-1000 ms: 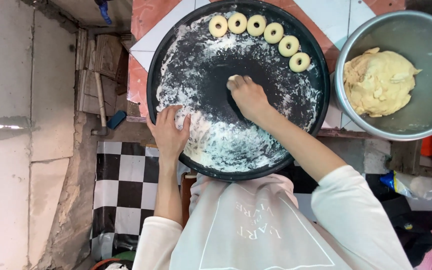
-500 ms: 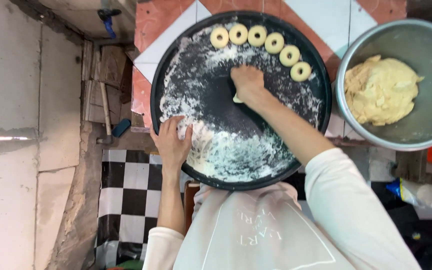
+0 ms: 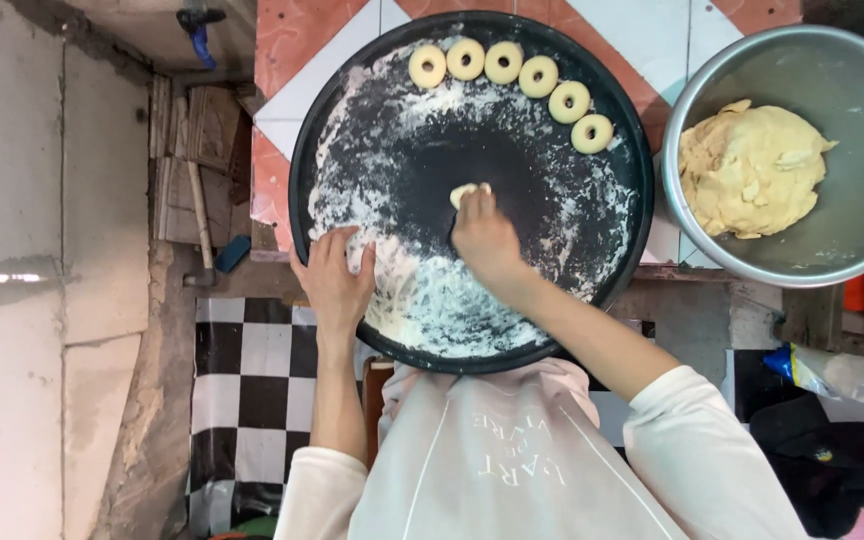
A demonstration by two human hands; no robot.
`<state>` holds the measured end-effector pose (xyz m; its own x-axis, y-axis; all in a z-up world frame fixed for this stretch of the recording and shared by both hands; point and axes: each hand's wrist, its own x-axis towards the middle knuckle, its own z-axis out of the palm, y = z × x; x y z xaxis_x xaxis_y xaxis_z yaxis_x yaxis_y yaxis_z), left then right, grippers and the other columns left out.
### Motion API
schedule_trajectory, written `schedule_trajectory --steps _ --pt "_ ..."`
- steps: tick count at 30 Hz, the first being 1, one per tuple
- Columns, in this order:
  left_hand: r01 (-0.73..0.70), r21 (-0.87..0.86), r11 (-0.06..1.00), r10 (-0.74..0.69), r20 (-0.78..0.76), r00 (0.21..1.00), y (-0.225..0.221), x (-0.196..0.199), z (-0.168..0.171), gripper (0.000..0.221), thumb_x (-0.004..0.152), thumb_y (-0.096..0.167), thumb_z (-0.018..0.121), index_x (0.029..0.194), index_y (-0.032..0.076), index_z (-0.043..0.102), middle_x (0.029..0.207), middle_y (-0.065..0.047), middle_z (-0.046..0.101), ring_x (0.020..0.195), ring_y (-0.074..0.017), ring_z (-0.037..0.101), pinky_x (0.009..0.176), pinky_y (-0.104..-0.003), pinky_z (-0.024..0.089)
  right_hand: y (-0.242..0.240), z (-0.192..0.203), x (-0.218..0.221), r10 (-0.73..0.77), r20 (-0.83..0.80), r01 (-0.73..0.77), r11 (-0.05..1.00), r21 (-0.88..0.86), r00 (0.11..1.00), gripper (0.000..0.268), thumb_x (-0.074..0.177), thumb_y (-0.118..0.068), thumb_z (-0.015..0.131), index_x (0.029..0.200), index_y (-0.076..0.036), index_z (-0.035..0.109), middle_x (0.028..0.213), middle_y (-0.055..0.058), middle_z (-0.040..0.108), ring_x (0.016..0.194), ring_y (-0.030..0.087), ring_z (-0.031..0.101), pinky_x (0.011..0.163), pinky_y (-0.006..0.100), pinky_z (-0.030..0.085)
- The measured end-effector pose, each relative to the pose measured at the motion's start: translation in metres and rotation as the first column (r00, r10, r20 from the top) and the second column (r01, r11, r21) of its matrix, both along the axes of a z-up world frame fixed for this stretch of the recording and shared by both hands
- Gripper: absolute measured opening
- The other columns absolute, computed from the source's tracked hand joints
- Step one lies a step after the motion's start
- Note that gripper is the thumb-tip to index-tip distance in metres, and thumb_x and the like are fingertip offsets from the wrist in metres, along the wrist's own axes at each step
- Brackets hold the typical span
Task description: Forming donut shapes by rolling small pieces of dough and pressing them onto a floured tray.
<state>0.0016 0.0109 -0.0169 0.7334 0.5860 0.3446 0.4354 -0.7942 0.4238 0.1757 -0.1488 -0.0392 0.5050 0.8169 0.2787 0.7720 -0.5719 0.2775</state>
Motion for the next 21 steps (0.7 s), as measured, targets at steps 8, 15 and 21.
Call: schedule_trajectory --steps 8,15,21 --pt "-0.023 -0.069 0.997 0.021 -0.027 0.999 0.001 0.005 0.000 0.029 0.094 0.033 0.075 0.117 0.016 0.071 0.112 -0.008 0.070 0.106 -0.0289 0.069 0.113 -0.065 0.022 0.068 0.045 0.082 -0.200 -0.467 0.103 0.969 -0.225 0.861 0.034 0.084 -0.003 0.068 0.118 -0.006 0.069 0.107 0.016 0.072 0.087 0.033 0.073 0.063 0.049 0.057" --pt "-0.037 -0.042 0.998 0.038 0.029 0.999 0.001 0.000 -0.002 0.029 0.095 0.031 0.075 0.118 0.014 0.071 0.110 -0.008 0.071 0.104 -0.0284 0.070 0.112 -0.064 0.026 0.088 -0.003 0.106 -0.094 -0.548 0.029 0.991 -0.127 0.831 0.019 0.076 0.005 0.071 0.093 0.000 0.076 0.082 0.019 0.073 0.073 0.036 0.072 0.055 0.046 0.056" --pt "-0.029 -0.059 0.998 0.030 0.019 0.999 -0.003 0.002 0.004 0.027 0.097 0.031 0.071 0.118 0.013 0.071 0.109 -0.010 0.070 0.104 -0.0316 0.070 0.110 -0.067 0.026 0.055 -0.015 0.098 0.003 -0.663 0.044 0.998 0.055 0.749 0.009 0.083 0.000 0.072 0.088 0.004 0.078 0.078 0.024 0.073 0.072 0.040 0.072 0.061 0.046 0.060"
